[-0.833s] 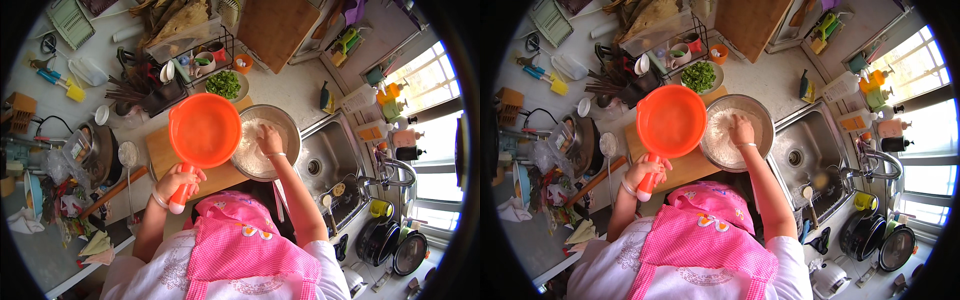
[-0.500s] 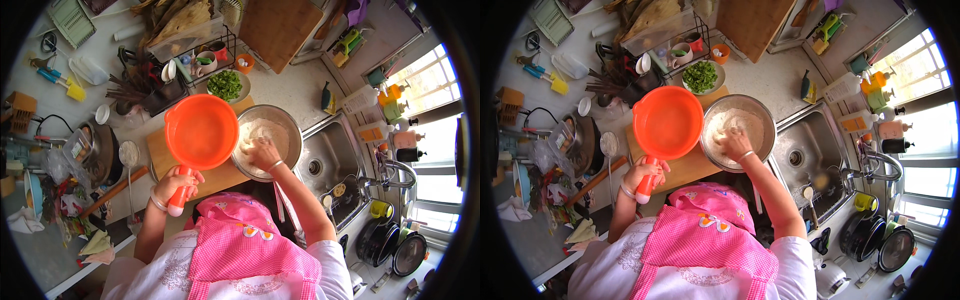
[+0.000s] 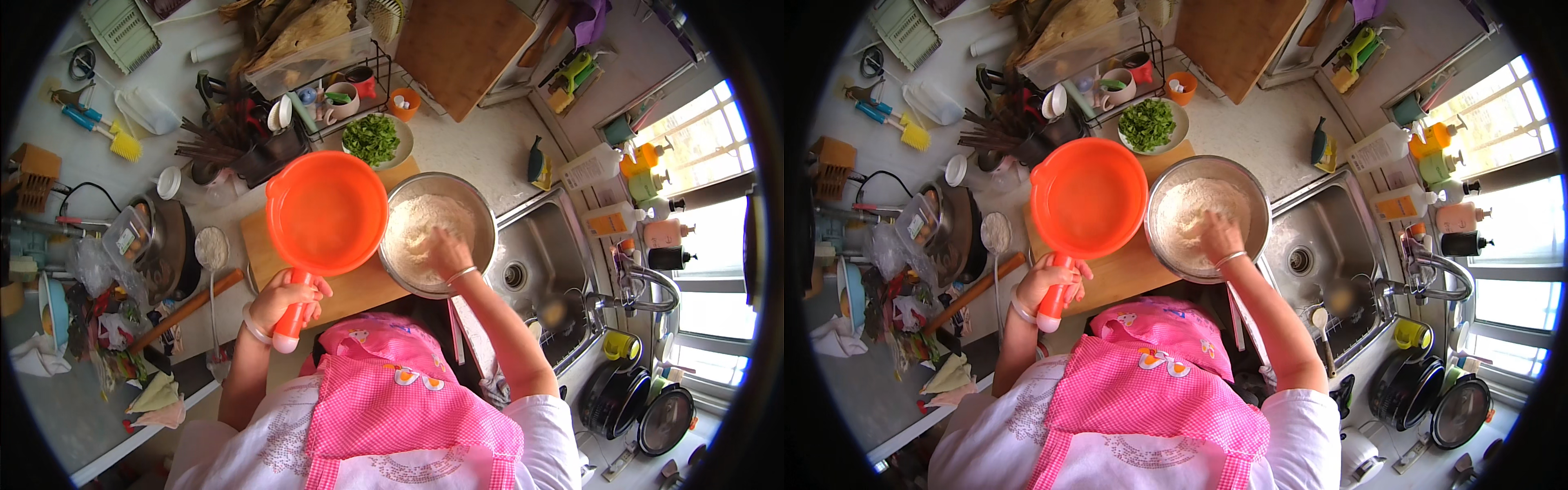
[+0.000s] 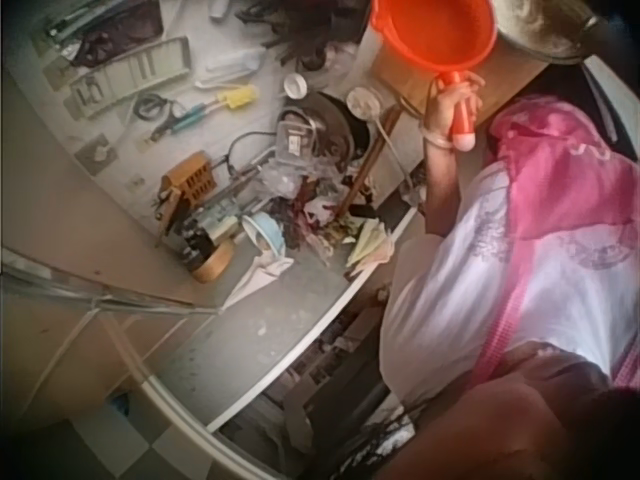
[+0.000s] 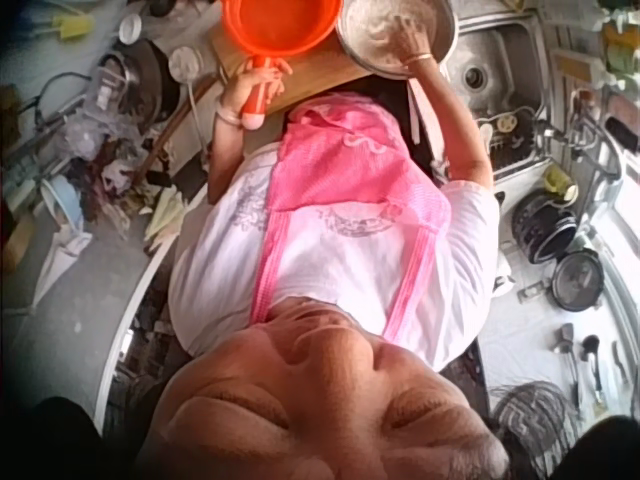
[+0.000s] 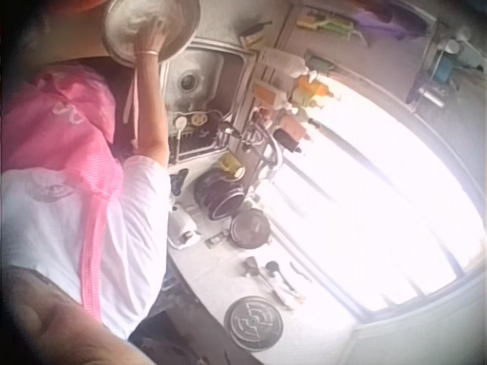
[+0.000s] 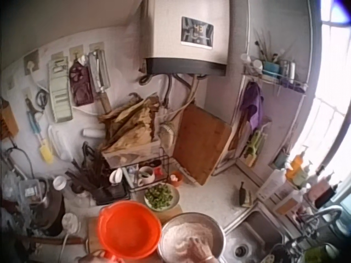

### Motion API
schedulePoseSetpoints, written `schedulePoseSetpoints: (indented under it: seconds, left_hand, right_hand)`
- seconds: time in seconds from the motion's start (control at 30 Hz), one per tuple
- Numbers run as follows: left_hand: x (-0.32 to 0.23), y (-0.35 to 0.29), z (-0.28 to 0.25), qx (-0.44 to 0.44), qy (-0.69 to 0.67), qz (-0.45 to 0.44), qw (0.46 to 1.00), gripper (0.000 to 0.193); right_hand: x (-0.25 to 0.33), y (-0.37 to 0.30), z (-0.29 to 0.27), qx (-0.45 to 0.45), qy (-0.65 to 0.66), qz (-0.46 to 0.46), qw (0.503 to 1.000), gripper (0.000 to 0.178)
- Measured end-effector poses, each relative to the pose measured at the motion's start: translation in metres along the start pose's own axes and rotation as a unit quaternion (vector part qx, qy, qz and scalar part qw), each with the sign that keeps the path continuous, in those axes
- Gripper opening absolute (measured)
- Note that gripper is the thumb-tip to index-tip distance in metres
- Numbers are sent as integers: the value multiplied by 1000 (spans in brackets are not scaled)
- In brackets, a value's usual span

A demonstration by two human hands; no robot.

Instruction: The person retrieves a metal bowl, fills it with water, and washes their hands. They then scoop flour from a plastic bag into the bowl, add water, and mix the ingredients by hand to form a dough.

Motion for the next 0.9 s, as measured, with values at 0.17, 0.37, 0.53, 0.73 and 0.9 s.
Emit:
schedulePoseSetpoints:
  seconds: [0.17, 0.37, 0.53, 0.73, 0.9]
  left_hand:
    - [-3, 6, 8, 4, 31, -10, 999, 21]
    - [-1, 14, 14, 15, 64, -48, 997, 22]
    - [0, 26, 26, 47, 102, -58, 992, 20]
    - [3, 33, 26, 39, 164, -56, 984, 19]
    - [4, 32, 24, 51, 101, -73, 991, 24]
  right_hand:
    - [-10, 42, -1, -63, 14, 32, 997, 45]
    - [27, 6, -4, 47, 23, -87, 995, 43]
    - [-45, 3, -13, 1, -65, -19, 998, 27]
    - [-46, -7, 3, 22, 235, 154, 960, 42]
    - [-54, -15, -8, 72, 185, 234, 952, 42]
Point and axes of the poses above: each hand's wrist, its own y-axis towards the middle knuckle, its own z-axis out of the palm, x = y × z, the point moved 8 cm from there along y, towards the middle knuckle, and after that the axes turned 5 degrees about z, right-handed, at the moved point
